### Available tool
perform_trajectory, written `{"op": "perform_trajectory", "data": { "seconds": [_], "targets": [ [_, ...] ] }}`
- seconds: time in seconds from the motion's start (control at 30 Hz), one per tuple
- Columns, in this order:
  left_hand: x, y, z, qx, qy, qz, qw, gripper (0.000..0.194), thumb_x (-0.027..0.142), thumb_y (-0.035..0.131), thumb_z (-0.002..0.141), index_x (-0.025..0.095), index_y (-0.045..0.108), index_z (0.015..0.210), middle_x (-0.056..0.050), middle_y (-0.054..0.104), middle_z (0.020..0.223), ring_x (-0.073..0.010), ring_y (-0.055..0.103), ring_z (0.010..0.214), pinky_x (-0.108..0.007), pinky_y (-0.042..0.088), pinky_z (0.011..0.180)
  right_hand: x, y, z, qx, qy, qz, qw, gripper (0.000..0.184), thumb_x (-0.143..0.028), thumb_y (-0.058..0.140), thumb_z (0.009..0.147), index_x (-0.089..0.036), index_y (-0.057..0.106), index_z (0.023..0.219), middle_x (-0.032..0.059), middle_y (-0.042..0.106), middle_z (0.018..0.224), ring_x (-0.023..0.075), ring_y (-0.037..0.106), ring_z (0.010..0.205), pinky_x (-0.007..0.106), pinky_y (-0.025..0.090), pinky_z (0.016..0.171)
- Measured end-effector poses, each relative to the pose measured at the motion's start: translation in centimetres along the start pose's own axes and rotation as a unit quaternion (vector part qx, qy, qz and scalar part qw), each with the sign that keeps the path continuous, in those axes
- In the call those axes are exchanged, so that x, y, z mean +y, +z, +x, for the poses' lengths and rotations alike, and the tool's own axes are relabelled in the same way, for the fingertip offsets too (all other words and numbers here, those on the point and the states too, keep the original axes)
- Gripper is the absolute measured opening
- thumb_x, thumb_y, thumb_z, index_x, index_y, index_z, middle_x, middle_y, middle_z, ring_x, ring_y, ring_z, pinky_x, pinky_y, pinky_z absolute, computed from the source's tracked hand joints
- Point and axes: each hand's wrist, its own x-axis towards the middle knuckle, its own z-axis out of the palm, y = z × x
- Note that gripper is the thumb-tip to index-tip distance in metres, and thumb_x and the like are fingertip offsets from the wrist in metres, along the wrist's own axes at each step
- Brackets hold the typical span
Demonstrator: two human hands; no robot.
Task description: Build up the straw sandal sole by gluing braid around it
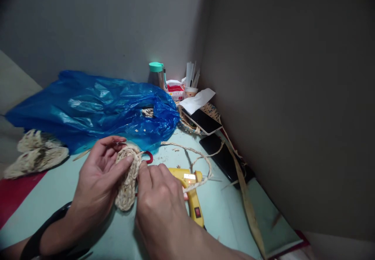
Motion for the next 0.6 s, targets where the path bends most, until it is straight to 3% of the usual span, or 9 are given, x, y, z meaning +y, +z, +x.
{"op": "perform_trajectory", "data": {
  "seconds": [0.13,0.33,0.6],
  "targets": [
    [0.31,0.08,0.03,0.009,0.007,0.001,1.0,0.034,0.024,0.074,0.076,0.023,0.055,0.105,-0.002,0.058,0.108,-0.0172,0.058,0.102,-0.029,0.05,0.09,0.01,0.08,0.22,0.001,-0.004,0.023,1.0,0.05,0.005,0.04,0.075,-0.003,0.061,0.119,0.0108,0.068,0.082,0.0236,0.057,0.07,0.036,0.049,0.059],
    [0.5,0.05,-0.05,0.017,0.011,-0.002,1.0,0.035,0.023,0.074,0.075,0.023,0.056,0.104,-0.003,0.058,0.108,-0.0194,0.06,0.103,-0.031,0.051,0.091,0.08,0.53,0.39,0.014,0.004,0.048,0.999,0.042,0.001,0.035,0.087,-0.004,0.061,0.119,0.0105,0.069,0.08,0.0217,0.061,0.07,0.034,0.054,0.06],
    [0.1,-0.13,0.31,0.028,0.012,-0.019,0.999,0.032,0.024,0.072,0.077,0.024,0.056,0.105,-0.002,0.058,0.108,-0.019,0.06,0.103,-0.031,0.05,0.092,-0.21,0.92,0.69,-0.006,0.032,0.104,0.994,0.044,-0.004,0.039,0.09,-0.003,0.061,0.128,0.0155,0.074,0.095,0.0239,0.069,0.079,0.037,0.061,0.067]
  ]
}}
